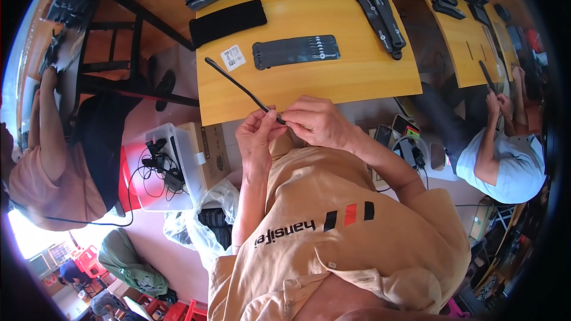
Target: The person is assembling plastic buckles and adjustment components onto black fabric straps at a workstation.
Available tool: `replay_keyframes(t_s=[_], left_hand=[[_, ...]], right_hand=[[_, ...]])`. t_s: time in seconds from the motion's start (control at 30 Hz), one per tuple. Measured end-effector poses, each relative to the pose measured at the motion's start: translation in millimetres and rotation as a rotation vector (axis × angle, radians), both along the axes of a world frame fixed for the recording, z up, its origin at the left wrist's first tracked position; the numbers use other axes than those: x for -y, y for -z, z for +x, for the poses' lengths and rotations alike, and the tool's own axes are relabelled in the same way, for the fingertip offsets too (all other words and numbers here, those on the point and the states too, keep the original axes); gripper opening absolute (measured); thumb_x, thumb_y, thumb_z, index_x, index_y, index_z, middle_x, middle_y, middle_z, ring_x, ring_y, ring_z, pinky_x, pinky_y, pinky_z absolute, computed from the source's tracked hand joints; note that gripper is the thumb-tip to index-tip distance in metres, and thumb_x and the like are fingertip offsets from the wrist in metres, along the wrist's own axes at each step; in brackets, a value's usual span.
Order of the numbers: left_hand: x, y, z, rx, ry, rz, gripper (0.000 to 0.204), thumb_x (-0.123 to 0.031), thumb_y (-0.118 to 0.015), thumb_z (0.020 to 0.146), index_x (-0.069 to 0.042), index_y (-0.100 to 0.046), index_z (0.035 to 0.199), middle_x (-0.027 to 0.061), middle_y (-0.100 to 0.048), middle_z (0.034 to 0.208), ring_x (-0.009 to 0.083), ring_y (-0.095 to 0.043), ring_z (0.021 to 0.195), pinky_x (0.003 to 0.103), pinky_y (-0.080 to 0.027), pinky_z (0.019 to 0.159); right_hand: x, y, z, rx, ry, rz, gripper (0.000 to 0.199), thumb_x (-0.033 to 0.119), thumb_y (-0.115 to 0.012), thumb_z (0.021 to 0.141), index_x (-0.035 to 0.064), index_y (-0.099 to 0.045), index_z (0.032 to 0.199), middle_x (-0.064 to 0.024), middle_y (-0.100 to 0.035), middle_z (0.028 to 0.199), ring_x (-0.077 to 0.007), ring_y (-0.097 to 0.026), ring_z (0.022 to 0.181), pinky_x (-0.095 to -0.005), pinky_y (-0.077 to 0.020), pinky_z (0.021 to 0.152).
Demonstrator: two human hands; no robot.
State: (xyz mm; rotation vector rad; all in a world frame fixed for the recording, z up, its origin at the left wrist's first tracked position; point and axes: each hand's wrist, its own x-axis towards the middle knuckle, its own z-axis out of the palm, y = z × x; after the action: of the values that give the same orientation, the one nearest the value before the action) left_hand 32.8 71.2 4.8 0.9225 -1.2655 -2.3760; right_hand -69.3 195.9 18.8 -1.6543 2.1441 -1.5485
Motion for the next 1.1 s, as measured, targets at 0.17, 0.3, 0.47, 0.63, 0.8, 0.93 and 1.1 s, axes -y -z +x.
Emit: replay_keyframes(t_s=[0.17,0.3,0.47,0.63,0.8,0.93,1.1], left_hand=[[-2,-4,-2,0.013,0.009,-0.025,0.020,-0.007,-0.065,0.082,0.005,-0.061,0.097,0.0078,-0.063,0.079,0.0101,-0.061,0.064,0.021,-0.055,0.058],[0,-5,-4,0.034,0.020,-0.032,0.018,-0.010,-0.065,0.083,0.004,-0.062,0.093,0.0076,-0.063,0.076,0.0111,-0.061,0.062,0.022,-0.054,0.058],[-1,-10,4,0.138,0.101,-0.260,0.021,-0.018,-0.065,0.084,0.003,-0.062,0.081,0.0053,-0.060,0.062,0.0095,-0.057,0.054,0.020,-0.048,0.051],[7,-14,20,0.266,0.281,-0.468,0.032,-0.025,-0.063,0.086,0.002,-0.058,0.069,0.0028,-0.055,0.054,0.0062,-0.050,0.047,0.019,-0.038,0.043],[11,-19,28,0.252,0.392,-0.537,0.033,-0.028,-0.051,0.092,-0.002,-0.055,0.071,0.0000,-0.050,0.056,0.0044,-0.044,0.047,0.019,-0.035,0.042],[9,-26,29,0.261,0.412,-0.599,0.034,-0.027,-0.047,0.094,-0.003,-0.052,0.072,-0.0009,-0.047,0.056,0.0044,-0.040,0.047,0.020,-0.032,0.042],[12,-38,32,0.271,0.456,-0.615,0.032,-0.022,-0.047,0.093,0.001,-0.055,0.072,0.0025,-0.048,0.053,0.0070,-0.044,0.046,0.023,-0.035,0.042]], right_hand=[[-3,-5,3,-0.062,0.019,0.028,0.011,0.000,-0.064,0.068,0.0021,-0.061,0.079,-0.0075,-0.057,0.075,-0.0246,-0.057,0.071,-0.0343,-0.0488,0.061],[1,-2,4,-0.026,0.070,0.054,0.010,-0.003,-0.063,0.068,0.0010,-0.060,0.076,-0.0081,-0.057,0.074,-0.0248,-0.057,0.069,-0.0334,-0.0480,0.059],[6,-3,11,-0.007,0.094,0.038,0.012,-0.005,-0.061,0.067,0.0001,-0.060,0.078,-0.0095,-0.058,0.073,-0.0257,-0.057,0.065,-0.0329,-0.0472,0.056],[10,-4,23,0.395,0.072,0.046,0.005,0.001,-0.059,0.072,-0.0007,-0.058,0.076,-0.0115,-0.057,0.071,-0.0260,-0.057,0.062,-0.0337,-0.0453,0.056],[16,1,29,0.485,0.036,0.087,0.004,0.001,-0.059,0.075,-0.0011,-0.059,0.079,-0.0102,-0.058,0.072,-0.0197,-0.057,0.062,-0.0295,-0.0438,0.054],[18,3,29,0.513,0.000,0.083,0.005,0.000,-0.058,0.077,-0.0013,-0.059,0.081,-0.0081,-0.058,0.072,-0.0131,-0.054,0.060,-0.0249,-0.0420,0.051],[18,-4,22,0.581,-0.081,0.140,0.003,0.000,-0.058,0.078,-0.0018,-0.057,0.080,-0.0052,-0.057,0.071,-0.0101,-0.054,0.062,-0.0240,-0.0434,0.054]])
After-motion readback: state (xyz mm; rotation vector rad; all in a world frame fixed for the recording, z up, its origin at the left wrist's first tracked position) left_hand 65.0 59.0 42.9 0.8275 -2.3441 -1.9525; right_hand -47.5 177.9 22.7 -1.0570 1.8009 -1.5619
